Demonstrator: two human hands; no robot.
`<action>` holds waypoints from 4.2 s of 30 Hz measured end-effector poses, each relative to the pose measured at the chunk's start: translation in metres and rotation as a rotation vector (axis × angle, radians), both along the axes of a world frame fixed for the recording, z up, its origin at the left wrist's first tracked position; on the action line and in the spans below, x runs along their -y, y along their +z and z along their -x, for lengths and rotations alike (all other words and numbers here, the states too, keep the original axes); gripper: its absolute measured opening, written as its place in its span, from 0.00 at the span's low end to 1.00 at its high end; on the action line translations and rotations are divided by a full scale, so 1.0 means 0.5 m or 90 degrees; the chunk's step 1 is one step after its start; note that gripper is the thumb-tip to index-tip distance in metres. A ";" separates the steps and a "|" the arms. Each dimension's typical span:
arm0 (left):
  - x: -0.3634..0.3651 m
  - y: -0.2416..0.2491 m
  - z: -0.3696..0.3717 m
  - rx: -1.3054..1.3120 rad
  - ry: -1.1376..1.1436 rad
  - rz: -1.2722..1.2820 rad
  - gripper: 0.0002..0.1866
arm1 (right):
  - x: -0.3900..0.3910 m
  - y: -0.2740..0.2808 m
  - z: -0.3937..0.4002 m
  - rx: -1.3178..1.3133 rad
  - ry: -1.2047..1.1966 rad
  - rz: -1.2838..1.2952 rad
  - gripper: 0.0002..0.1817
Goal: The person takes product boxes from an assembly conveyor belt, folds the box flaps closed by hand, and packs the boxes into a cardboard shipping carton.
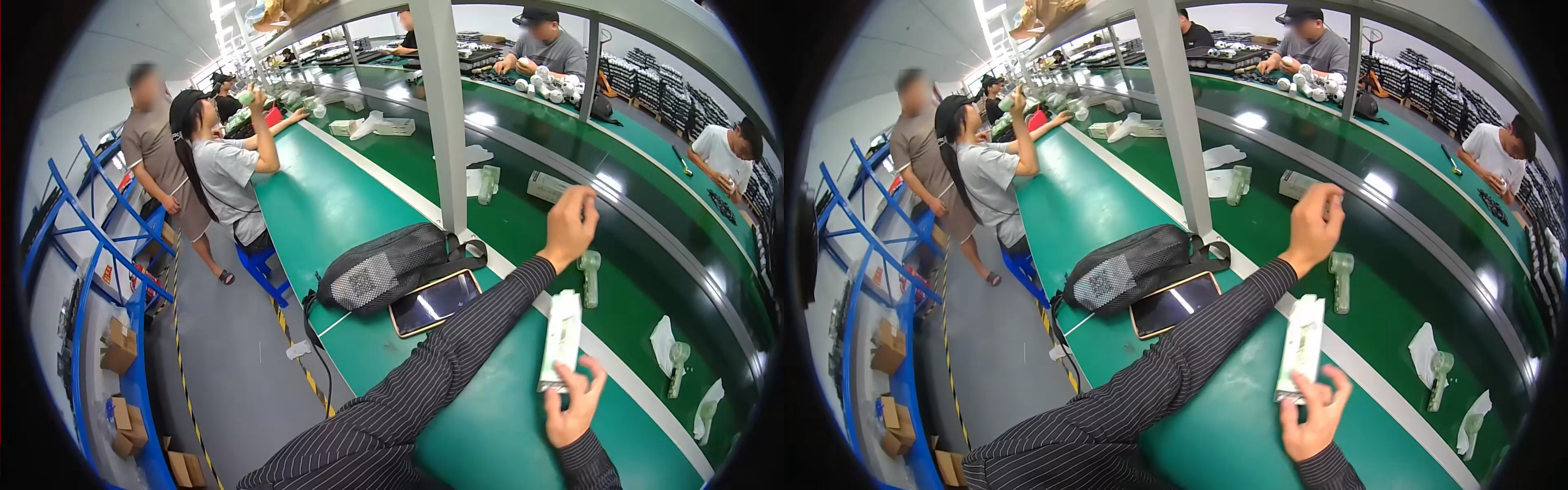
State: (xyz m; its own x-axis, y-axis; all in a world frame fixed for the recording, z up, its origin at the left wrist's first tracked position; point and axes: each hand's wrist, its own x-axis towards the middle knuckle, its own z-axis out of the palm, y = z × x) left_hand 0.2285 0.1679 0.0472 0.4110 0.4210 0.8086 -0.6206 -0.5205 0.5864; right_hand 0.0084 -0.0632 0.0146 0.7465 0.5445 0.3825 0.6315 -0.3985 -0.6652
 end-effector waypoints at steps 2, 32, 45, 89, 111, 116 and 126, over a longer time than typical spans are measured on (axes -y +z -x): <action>-0.019 -0.015 -0.020 -0.040 0.055 -0.018 0.11 | -0.011 0.007 0.019 -0.176 0.052 0.006 0.26; -0.064 -0.134 -0.125 -0.430 0.238 -0.395 0.40 | -0.015 0.001 -0.011 0.217 0.020 0.148 0.34; 0.030 -0.064 0.294 -0.426 0.053 -0.565 0.34 | -0.006 -0.026 -0.036 0.282 -0.036 0.138 0.44; -0.128 -0.005 0.256 -0.636 -0.016 -0.647 0.26 | 0.002 -0.038 -0.040 0.287 -0.013 0.208 0.42; -0.196 0.004 0.227 -0.675 0.016 -0.565 0.30 | 0.017 -0.043 -0.056 0.344 -0.007 0.204 0.41; -0.201 0.030 0.127 -0.587 0.063 -0.468 0.30 | 0.008 -0.035 -0.054 0.329 -0.007 0.192 0.39; -0.299 -0.102 -0.142 -0.613 0.491 -0.412 0.52 | 0.014 -0.026 -0.058 0.303 0.009 0.178 0.35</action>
